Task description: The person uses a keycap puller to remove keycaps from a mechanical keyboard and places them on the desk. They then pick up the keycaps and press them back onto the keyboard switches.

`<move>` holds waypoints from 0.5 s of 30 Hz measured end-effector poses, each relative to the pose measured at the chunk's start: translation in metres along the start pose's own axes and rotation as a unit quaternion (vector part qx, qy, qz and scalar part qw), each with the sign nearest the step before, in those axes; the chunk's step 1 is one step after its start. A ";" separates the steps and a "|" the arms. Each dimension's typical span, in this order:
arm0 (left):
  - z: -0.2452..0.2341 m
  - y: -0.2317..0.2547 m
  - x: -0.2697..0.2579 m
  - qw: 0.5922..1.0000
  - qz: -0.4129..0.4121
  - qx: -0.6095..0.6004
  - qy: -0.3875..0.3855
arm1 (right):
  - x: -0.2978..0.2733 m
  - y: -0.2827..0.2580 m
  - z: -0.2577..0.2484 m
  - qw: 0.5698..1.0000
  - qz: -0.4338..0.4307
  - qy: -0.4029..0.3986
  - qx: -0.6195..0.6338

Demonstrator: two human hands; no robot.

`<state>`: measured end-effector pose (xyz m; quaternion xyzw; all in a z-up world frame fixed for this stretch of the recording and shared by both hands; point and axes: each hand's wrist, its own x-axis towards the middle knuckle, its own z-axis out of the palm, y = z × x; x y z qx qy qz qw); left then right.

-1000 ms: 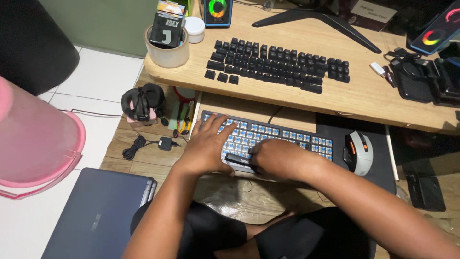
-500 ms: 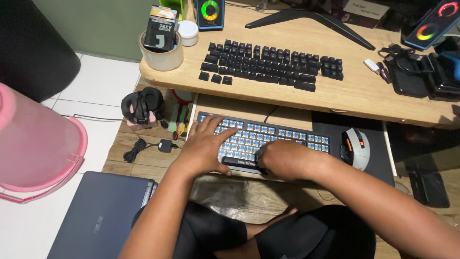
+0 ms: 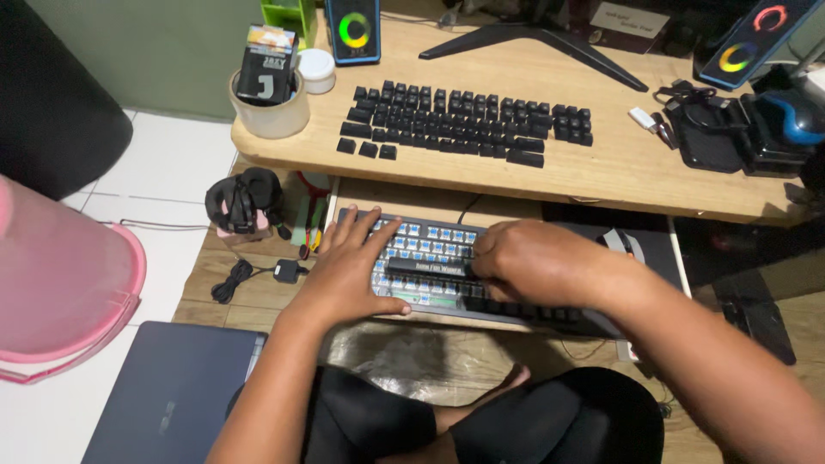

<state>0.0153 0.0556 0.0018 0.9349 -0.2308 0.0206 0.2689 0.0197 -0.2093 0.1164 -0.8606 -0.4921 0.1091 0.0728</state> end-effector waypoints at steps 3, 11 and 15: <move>-0.010 0.010 -0.010 0.990 0.090 -0.016 0.107 | -0.007 0.011 0.012 0.999 -0.001 0.018 0.032; -0.023 0.043 0.008 0.989 0.143 -0.031 0.020 | -0.029 0.024 0.016 0.993 0.002 0.057 0.103; -0.023 0.044 0.018 0.982 0.168 -0.090 0.010 | -0.044 0.027 0.014 0.990 0.027 0.082 0.114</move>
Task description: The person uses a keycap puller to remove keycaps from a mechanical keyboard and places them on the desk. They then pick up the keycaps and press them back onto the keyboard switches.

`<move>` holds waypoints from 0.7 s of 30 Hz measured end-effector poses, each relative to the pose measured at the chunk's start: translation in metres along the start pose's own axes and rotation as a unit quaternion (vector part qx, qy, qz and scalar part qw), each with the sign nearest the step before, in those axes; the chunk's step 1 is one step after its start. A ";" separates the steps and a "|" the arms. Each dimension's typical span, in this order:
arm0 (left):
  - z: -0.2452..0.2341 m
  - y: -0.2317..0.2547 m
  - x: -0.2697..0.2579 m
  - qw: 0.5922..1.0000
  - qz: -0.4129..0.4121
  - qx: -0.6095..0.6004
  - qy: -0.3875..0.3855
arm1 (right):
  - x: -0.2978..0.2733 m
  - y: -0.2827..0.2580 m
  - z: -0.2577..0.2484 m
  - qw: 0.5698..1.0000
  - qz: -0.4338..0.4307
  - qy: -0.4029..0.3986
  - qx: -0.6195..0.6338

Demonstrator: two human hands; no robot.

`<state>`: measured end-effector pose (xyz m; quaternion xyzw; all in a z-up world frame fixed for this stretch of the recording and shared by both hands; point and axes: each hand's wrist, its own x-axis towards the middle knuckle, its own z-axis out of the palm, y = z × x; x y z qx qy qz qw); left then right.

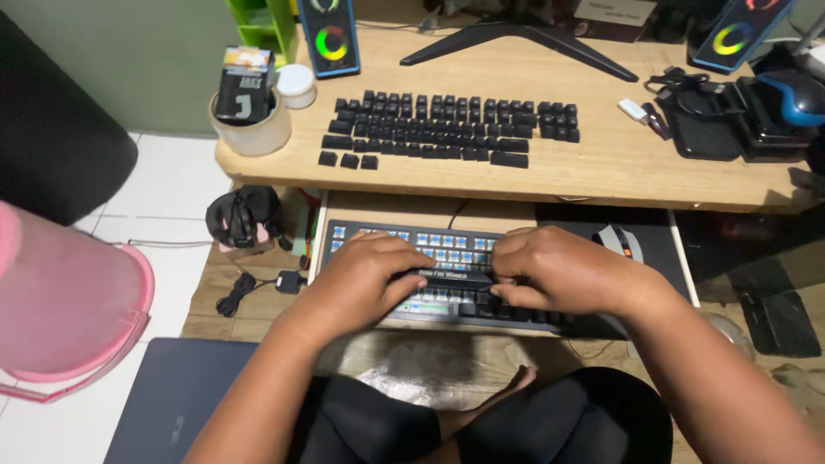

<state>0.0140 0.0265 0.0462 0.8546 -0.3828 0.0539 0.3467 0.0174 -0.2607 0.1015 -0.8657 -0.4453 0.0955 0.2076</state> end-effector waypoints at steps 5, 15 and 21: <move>0.009 -0.025 0.004 0.896 -0.180 -0.377 -0.153 | -0.023 0.020 0.005 0.993 0.043 0.069 0.091; 0.044 -0.038 0.006 0.599 -0.203 -0.775 -0.006 | -0.064 0.065 0.090 0.795 0.131 0.361 0.470; 0.027 -0.022 0.030 0.765 -0.191 -0.613 0.057 | -0.083 0.067 0.125 0.781 0.186 0.356 0.478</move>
